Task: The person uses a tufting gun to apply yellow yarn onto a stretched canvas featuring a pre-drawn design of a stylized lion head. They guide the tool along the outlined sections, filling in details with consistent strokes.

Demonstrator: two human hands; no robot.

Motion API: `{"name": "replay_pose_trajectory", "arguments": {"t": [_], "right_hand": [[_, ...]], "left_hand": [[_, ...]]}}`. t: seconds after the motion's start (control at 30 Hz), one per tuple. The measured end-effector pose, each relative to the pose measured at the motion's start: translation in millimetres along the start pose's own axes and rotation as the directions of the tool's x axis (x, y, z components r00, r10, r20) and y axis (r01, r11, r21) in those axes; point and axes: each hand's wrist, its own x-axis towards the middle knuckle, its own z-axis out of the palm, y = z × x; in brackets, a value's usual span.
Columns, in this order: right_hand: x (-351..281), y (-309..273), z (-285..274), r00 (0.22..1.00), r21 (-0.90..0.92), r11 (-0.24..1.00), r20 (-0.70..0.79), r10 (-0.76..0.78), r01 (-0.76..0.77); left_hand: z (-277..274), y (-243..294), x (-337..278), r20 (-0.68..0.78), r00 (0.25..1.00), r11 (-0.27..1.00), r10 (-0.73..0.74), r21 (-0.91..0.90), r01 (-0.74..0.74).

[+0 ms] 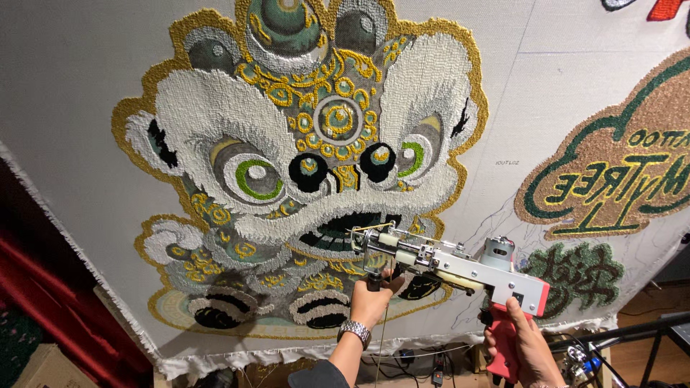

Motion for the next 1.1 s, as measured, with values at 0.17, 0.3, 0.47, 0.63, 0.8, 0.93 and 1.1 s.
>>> {"name": "replay_pose_trajectory", "arguments": {"t": [0.17,0.3,0.47,0.63,0.8,0.93,1.1], "right_hand": [[-1,0,3,1.0,0.03,1.0,0.017,0.005,-0.006],[2,-4,7,0.999,0.042,0.999,0.046,0.012,-0.014],[3,-9,10,0.998,0.056,0.998,0.048,0.037,-0.04],[4,-8,13,0.996,0.059,0.995,0.052,0.079,-0.082],[22,3,14,0.978,-0.013,0.998,0.196,0.069,-0.067],[24,9,29,0.97,-0.02,0.995,0.223,0.099,-0.097],[9,13,55,0.967,-0.033,0.993,0.229,0.115,-0.111]], "left_hand": [[-1,0,0,0.015,1.0,1.0,-0.02,-0.005,0.02],[-1,1,6,0.026,0.999,1.0,0.026,-0.009,-0.025],[-1,4,9,0.02,1.0,0.999,-0.017,0.035,0.016],[-6,3,6,0.012,1.0,1.0,0.018,-0.025,-0.018],[-22,8,-6,-0.043,0.997,0.995,-0.063,0.074,0.066],[-35,-5,-9,-0.112,0.993,1.0,0.026,-0.009,-0.027],[-65,-22,-19,-0.225,0.974,0.996,0.016,0.092,0.005]]}}
